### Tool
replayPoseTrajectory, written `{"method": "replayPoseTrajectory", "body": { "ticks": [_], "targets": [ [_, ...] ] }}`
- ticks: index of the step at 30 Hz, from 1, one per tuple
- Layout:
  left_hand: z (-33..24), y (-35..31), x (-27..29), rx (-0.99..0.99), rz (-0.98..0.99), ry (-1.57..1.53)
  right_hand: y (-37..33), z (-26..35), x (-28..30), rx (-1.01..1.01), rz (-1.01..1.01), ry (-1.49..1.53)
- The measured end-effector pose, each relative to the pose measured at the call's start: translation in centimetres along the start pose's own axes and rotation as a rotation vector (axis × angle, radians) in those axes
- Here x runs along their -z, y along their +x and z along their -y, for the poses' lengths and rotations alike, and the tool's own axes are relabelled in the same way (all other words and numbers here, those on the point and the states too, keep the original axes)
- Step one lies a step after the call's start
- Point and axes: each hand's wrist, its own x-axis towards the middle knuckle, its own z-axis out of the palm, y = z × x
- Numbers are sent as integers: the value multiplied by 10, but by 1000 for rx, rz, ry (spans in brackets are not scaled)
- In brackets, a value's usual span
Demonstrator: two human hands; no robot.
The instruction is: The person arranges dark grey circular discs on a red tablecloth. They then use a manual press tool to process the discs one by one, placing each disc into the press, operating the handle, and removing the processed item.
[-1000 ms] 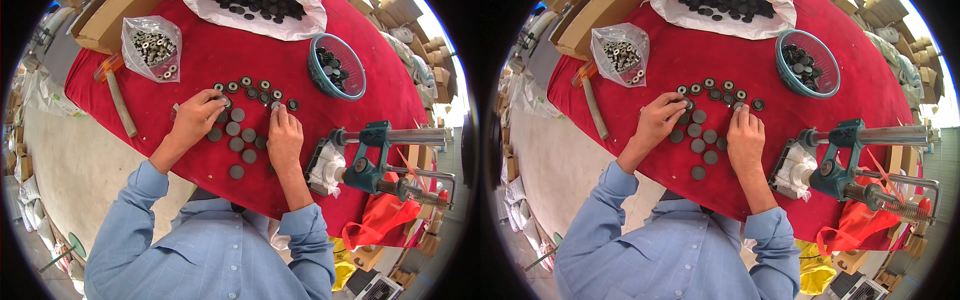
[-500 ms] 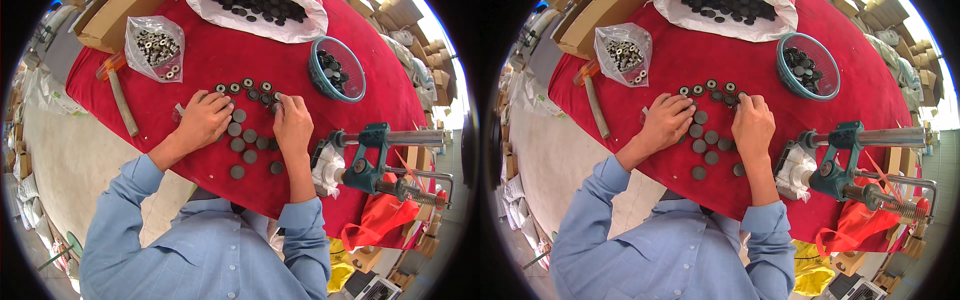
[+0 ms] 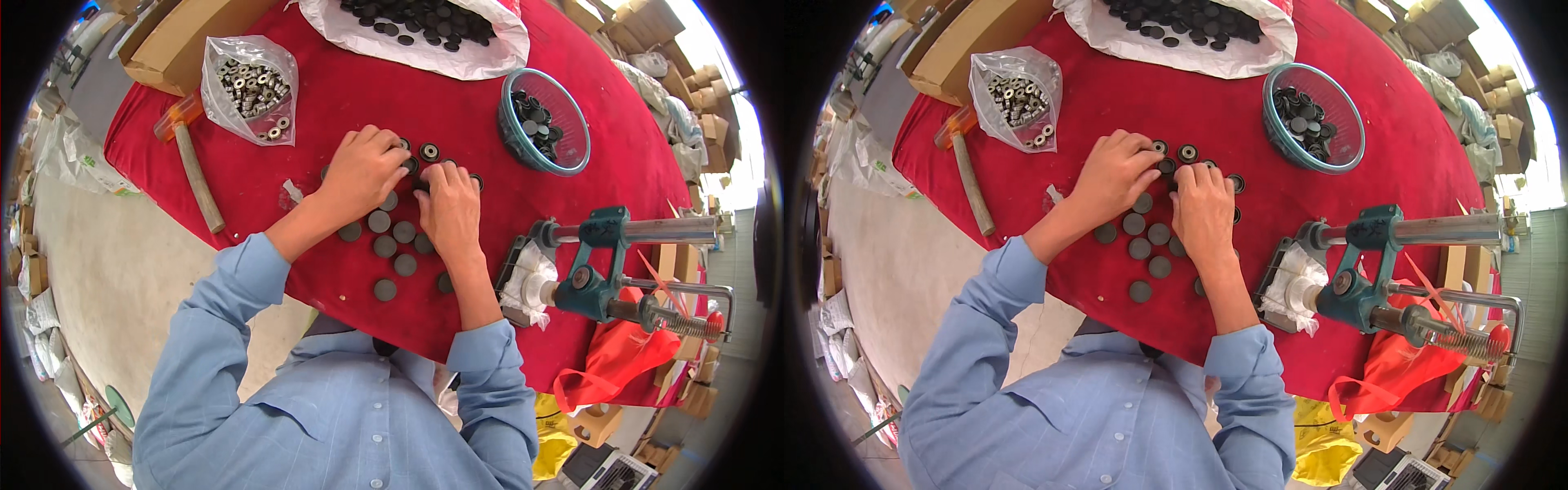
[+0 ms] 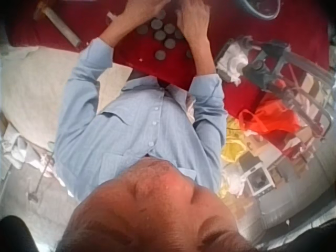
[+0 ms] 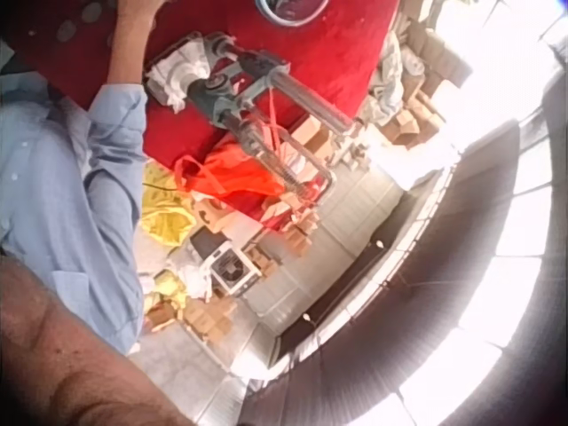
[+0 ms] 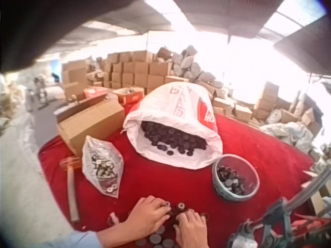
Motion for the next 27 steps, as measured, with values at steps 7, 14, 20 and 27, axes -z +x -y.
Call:
{"method": "replayPoseTrajectory", "body": {
  "ticks": [7, 14, 20, 27],
  "targets": [
    [2, 12, -23, -5, 180, 21, 2, -35, 24, -338, -255, 275],
    [8, 17, -19, 84, 107, -258, 9, -47, 7, -203, -238, 172],
    [23, 3, 34, 429, -89, -459, 6, -43, -6, -142, -148, 104],
    [40, -34, 51, 576, -214, -460, -15, -36, -5, -24, -109, -111]
  ]
}}
